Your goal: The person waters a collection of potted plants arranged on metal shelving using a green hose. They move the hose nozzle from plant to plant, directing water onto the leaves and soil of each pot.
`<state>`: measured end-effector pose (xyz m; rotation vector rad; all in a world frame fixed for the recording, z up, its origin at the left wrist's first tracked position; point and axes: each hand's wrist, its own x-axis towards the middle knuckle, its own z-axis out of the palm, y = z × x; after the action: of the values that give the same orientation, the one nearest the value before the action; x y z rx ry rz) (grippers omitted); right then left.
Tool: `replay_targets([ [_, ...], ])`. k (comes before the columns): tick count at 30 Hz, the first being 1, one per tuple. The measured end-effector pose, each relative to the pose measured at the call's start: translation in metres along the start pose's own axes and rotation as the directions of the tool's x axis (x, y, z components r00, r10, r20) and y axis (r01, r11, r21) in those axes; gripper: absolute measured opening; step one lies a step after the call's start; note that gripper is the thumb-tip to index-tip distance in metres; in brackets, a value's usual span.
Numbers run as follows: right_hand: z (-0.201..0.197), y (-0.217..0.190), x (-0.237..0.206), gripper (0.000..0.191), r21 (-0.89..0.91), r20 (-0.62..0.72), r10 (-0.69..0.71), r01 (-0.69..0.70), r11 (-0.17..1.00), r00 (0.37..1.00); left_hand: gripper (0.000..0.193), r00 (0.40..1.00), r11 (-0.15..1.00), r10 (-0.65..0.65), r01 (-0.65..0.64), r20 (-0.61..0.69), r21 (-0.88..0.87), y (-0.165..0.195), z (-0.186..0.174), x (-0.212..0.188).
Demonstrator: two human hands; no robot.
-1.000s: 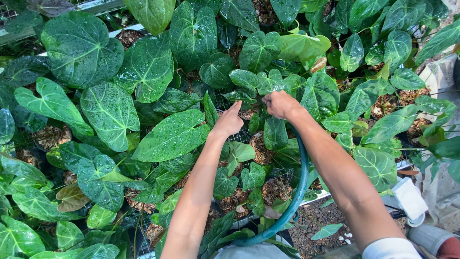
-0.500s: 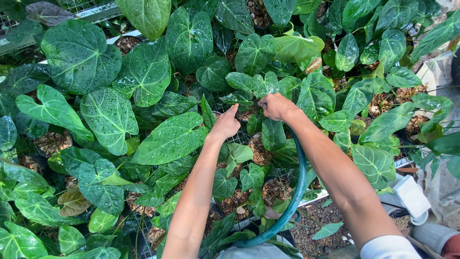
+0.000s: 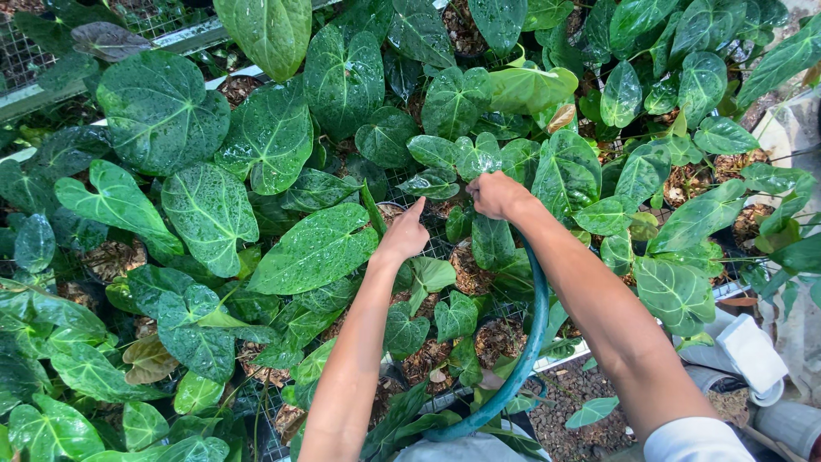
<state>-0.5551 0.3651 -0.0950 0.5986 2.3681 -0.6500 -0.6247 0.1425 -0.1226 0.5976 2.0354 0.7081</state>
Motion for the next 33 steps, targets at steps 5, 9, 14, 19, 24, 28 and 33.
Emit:
replay_targets([
  [5,-0.003,-0.005,-0.002,0.041,-0.027,0.033,0.020,-0.019,0.999,0.999,0.076,0.999,0.997,0.030,-0.029,-0.021,0.077,-0.013,0.009,-0.008],
  [9,-0.002,-0.002,-0.003,0.040,-0.054,0.036,0.005,-0.004,0.999,0.999,0.072,0.994,1.000,-0.008,0.010,-0.106,0.015,-0.029,0.008,-0.016],
  [14,-0.001,0.002,-0.008,0.041,-0.051,0.018,-0.021,0.022,0.998,1.000,0.073,0.958,0.955,-0.146,0.072,-0.246,-0.287,-0.037,-0.004,-0.042],
  [19,-0.004,0.000,-0.013,0.040,-0.069,-0.009,-0.008,0.007,0.998,1.000,0.072,0.945,0.915,-0.272,0.196,-0.181,-0.352,-0.027,-0.014,-0.066],
  [24,-0.009,-0.002,-0.017,0.039,-0.079,-0.077,-0.104,0.098,0.992,0.992,0.076,0.944,0.941,-0.193,0.099,-0.269,-0.325,-0.035,-0.007,-0.071],
  [28,-0.009,-0.003,-0.019,0.040,-0.091,-0.040,-0.049,0.045,0.995,0.998,0.079,0.952,0.959,-0.184,0.119,-0.244,-0.258,-0.044,0.002,-0.073],
  [33,-0.009,-0.007,-0.022,0.041,-0.114,0.011,-0.014,0.015,0.993,1.000,0.085,0.949,0.999,-0.034,0.036,-0.313,0.000,-0.041,0.007,-0.086],
])
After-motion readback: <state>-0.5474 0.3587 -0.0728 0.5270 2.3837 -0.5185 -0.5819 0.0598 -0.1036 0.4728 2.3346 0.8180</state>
